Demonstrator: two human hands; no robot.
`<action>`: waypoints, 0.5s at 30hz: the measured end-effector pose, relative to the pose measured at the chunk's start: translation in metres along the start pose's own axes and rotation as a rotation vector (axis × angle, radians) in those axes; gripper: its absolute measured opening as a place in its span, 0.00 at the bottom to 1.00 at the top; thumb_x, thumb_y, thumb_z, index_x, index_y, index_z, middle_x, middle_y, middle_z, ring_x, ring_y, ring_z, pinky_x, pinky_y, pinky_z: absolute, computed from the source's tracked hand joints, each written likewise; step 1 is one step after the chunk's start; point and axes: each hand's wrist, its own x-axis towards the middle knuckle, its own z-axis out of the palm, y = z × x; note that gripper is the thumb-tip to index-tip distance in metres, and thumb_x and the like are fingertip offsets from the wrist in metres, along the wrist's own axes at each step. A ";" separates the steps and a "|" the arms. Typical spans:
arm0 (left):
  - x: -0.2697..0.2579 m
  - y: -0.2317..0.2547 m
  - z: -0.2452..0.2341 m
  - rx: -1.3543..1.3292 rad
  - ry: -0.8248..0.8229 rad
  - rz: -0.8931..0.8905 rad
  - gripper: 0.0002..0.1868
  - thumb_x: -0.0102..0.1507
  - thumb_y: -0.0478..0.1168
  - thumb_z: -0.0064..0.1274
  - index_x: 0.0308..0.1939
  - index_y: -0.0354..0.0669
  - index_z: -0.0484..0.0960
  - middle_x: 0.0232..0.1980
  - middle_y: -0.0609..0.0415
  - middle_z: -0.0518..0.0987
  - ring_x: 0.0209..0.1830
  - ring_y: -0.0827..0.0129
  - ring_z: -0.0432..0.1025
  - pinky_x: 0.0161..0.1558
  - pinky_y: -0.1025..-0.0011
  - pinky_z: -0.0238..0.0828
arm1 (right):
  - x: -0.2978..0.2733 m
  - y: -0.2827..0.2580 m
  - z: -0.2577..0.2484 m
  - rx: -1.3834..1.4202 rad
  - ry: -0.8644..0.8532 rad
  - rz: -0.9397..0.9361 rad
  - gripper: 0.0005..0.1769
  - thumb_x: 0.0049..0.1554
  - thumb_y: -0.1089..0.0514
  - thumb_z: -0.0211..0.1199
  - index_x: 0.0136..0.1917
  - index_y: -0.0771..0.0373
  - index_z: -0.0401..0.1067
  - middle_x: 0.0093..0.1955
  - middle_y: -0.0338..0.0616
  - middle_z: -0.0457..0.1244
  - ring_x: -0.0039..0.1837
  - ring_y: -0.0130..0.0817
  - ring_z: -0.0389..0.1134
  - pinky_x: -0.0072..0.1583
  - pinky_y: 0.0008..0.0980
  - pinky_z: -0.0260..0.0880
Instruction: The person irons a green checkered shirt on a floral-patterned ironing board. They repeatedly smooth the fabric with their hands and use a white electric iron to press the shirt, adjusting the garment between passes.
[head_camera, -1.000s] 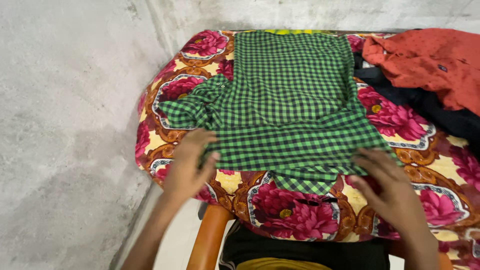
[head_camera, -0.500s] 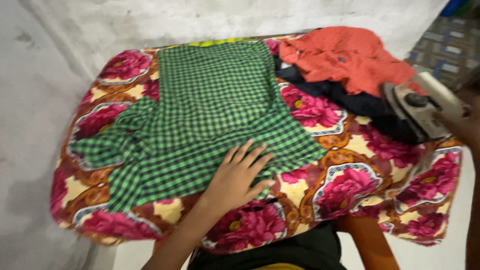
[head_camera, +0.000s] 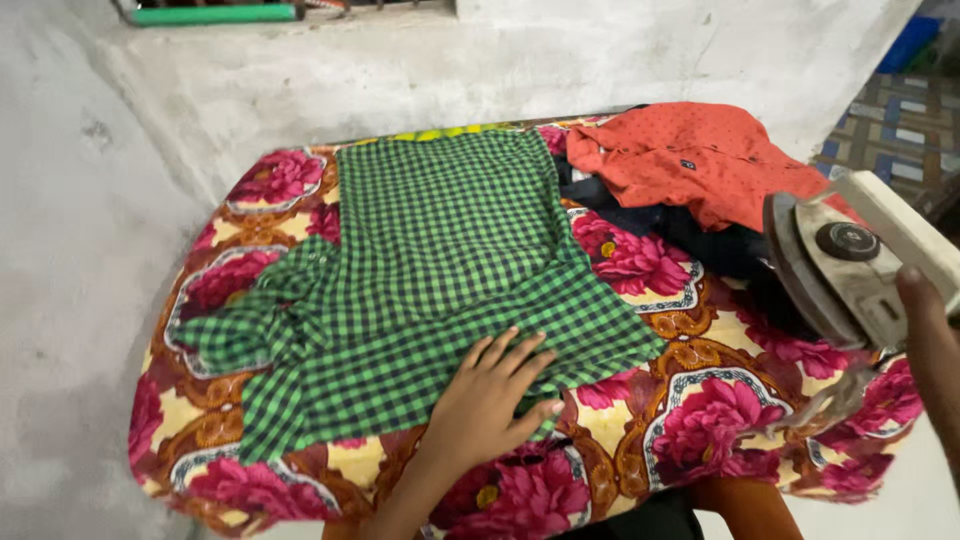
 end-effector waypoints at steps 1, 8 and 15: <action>-0.001 -0.002 0.003 -0.005 0.032 0.025 0.34 0.71 0.63 0.41 0.66 0.39 0.76 0.72 0.40 0.70 0.73 0.41 0.59 0.69 0.43 0.48 | -0.020 -0.015 0.002 -0.009 0.023 -0.030 0.25 0.71 0.46 0.59 0.70 0.69 0.68 0.55 0.37 0.66 0.55 0.20 0.68 0.55 0.22 0.69; -0.028 -0.014 0.006 -0.356 0.429 -0.213 0.14 0.74 0.45 0.45 0.48 0.40 0.82 0.54 0.50 0.82 0.59 0.57 0.74 0.65 0.56 0.69 | -0.134 -0.094 0.111 0.228 -0.183 -0.118 0.15 0.66 0.58 0.65 0.61 0.70 0.71 0.54 0.45 0.69 0.50 0.25 0.70 0.50 0.27 0.73; -0.032 -0.037 -0.009 0.139 0.204 -0.308 0.25 0.69 0.46 0.41 0.67 0.38 0.75 0.71 0.42 0.71 0.74 0.37 0.57 0.71 0.44 0.51 | -0.189 -0.118 0.218 0.115 -0.261 -0.139 0.23 0.60 0.55 0.65 0.63 0.73 0.69 0.50 0.52 0.72 0.48 0.31 0.73 0.47 0.33 0.75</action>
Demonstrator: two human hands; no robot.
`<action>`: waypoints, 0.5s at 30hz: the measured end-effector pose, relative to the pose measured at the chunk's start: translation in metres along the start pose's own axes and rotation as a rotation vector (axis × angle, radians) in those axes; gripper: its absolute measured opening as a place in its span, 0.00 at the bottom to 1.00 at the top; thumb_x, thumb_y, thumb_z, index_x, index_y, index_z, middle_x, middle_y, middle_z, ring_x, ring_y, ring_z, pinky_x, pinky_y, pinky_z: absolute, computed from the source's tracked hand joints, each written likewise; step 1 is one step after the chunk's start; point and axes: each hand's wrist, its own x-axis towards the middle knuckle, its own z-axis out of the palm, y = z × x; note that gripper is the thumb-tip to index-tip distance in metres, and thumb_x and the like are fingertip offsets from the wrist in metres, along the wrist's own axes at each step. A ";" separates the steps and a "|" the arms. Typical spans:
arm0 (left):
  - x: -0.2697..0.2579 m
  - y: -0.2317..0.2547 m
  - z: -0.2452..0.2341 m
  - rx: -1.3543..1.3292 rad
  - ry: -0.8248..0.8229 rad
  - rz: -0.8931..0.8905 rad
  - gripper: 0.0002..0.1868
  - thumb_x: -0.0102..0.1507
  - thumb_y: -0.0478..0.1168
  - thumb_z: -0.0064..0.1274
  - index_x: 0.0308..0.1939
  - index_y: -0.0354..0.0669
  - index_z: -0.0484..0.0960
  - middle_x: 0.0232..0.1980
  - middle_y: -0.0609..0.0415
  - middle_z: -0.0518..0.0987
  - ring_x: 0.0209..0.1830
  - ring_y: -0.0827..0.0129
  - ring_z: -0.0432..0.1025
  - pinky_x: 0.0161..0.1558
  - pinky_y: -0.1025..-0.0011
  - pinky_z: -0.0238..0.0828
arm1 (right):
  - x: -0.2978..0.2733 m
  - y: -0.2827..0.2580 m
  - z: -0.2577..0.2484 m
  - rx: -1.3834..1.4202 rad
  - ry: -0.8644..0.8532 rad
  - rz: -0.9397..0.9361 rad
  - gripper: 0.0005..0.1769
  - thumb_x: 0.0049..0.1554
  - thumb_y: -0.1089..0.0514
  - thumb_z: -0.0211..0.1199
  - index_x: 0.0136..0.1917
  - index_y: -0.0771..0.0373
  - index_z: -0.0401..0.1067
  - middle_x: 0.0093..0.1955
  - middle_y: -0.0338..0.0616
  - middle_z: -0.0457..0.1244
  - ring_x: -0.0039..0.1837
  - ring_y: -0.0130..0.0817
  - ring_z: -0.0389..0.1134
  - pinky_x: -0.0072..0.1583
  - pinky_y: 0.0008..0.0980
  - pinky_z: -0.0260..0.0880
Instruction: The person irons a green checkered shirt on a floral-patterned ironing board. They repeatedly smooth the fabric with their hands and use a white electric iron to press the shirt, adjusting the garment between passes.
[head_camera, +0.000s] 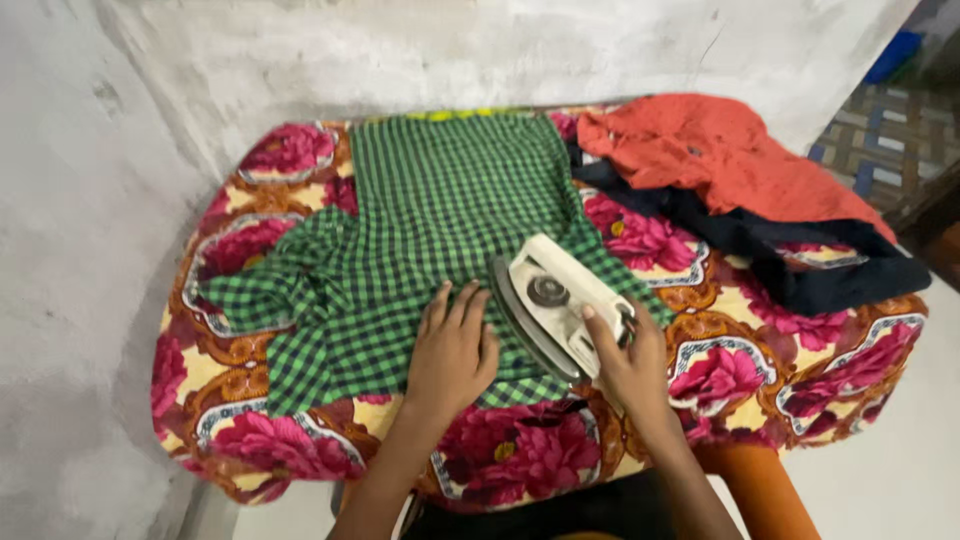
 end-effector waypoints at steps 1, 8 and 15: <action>-0.002 -0.001 0.003 0.021 -0.075 -0.031 0.28 0.68 0.49 0.41 0.69 0.40 0.73 0.72 0.42 0.69 0.75 0.34 0.54 0.71 0.43 0.49 | -0.002 0.002 0.003 -0.045 -0.013 -0.032 0.22 0.62 0.55 0.65 0.61 0.74 0.71 0.49 0.54 0.72 0.48 0.32 0.73 0.47 0.33 0.74; -0.008 -0.003 0.009 0.064 -0.060 0.007 0.30 0.68 0.54 0.41 0.72 0.48 0.72 0.76 0.44 0.67 0.76 0.37 0.56 0.73 0.41 0.48 | 0.021 0.025 -0.033 -0.258 0.033 0.050 0.20 0.67 0.53 0.65 0.60 0.74 0.71 0.49 0.51 0.70 0.47 0.32 0.71 0.49 0.33 0.72; -0.009 0.004 0.000 0.054 -0.072 -0.007 0.31 0.67 0.52 0.44 0.71 0.44 0.71 0.76 0.43 0.66 0.75 0.38 0.57 0.72 0.40 0.49 | 0.022 0.015 -0.037 -0.136 0.164 -0.121 0.20 0.71 0.55 0.69 0.64 0.75 0.71 0.57 0.50 0.68 0.56 0.31 0.68 0.56 0.29 0.69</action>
